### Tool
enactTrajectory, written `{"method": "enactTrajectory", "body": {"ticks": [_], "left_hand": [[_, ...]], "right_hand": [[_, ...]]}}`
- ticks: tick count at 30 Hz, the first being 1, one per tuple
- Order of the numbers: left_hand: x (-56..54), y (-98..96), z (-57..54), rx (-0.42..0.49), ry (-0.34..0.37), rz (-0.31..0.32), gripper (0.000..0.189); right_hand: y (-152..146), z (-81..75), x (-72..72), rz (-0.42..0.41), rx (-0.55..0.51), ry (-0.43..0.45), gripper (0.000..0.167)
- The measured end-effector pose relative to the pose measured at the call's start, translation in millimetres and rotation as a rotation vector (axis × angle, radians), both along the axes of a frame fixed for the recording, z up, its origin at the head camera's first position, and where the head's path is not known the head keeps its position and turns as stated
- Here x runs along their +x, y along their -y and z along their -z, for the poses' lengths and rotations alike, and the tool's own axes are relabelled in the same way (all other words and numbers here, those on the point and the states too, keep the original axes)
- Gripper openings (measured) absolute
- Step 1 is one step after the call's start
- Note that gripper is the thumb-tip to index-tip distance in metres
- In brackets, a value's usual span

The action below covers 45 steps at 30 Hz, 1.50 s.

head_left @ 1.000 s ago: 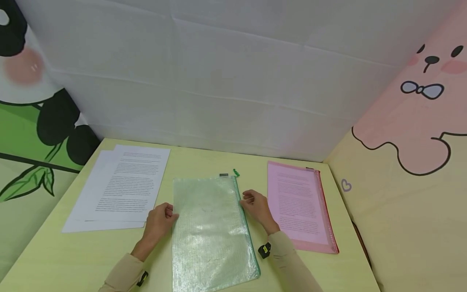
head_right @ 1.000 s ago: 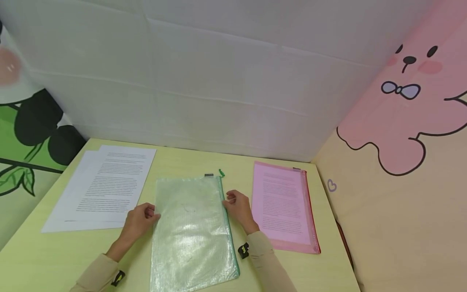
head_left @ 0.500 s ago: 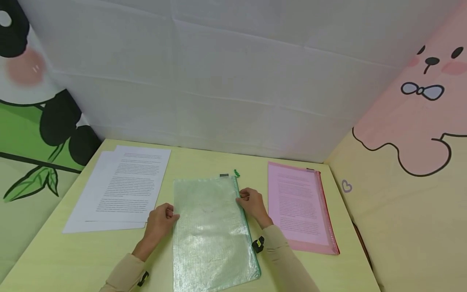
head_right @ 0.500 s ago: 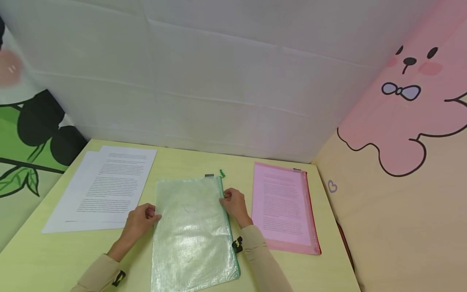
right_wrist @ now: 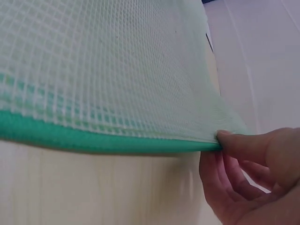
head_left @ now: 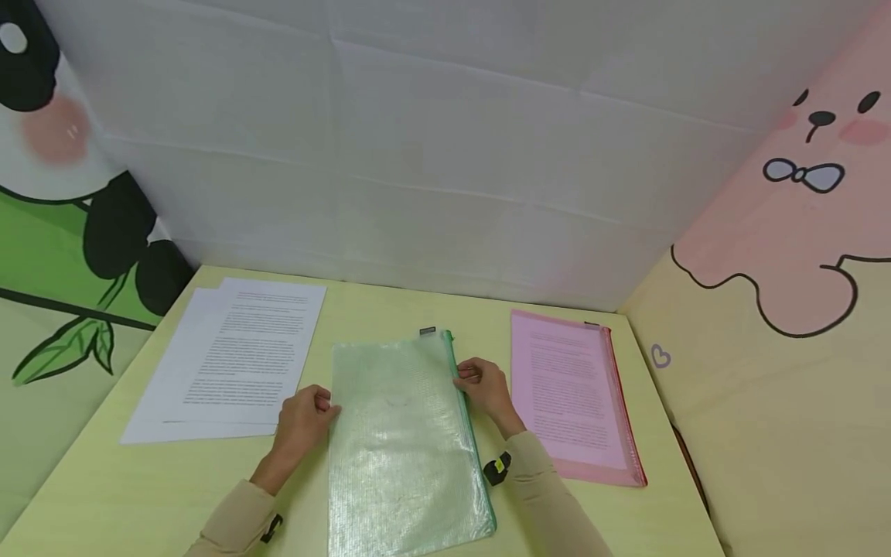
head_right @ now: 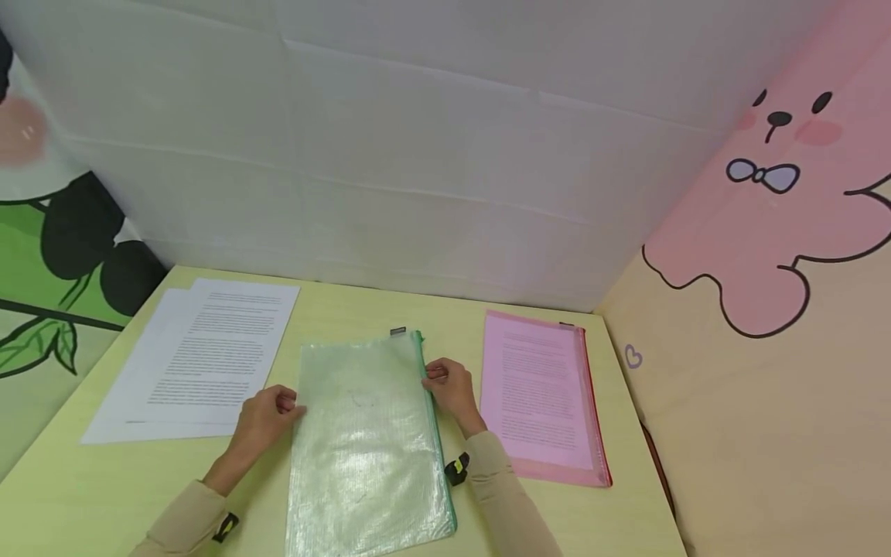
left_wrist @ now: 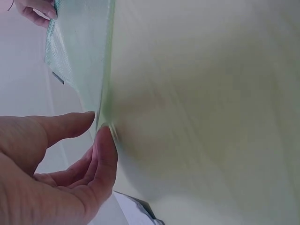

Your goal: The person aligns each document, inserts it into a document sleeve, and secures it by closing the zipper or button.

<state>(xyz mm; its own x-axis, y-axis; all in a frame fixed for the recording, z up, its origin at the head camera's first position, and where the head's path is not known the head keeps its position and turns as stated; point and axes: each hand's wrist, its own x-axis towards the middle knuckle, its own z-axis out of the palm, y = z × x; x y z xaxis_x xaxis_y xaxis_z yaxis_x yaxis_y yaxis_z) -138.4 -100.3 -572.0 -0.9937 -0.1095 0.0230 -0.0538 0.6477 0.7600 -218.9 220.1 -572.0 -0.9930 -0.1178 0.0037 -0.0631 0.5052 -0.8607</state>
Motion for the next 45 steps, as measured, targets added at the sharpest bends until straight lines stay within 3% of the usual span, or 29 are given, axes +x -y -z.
{"method": "enactTrajectory", "body": {"ticks": [14,31,45], "left_hand": [[-8.9,-5.7,-15.2,-0.012,-0.074,-0.007,0.020],[-34.7,-35.8,-44.3,0.019,-0.154,0.047,0.015],[-46.3,-64.6,-63.7,0.165,-0.336,0.123,0.016]], "right_hand": [[-8,-5.9,8.0,-0.058,-0.070,-0.052,0.019],[-8,-10.9,21.5,-0.102,-0.133,-0.095,0.016],[-5,-13.8,25.3,-0.127,-0.138,-0.128,0.015]]}}
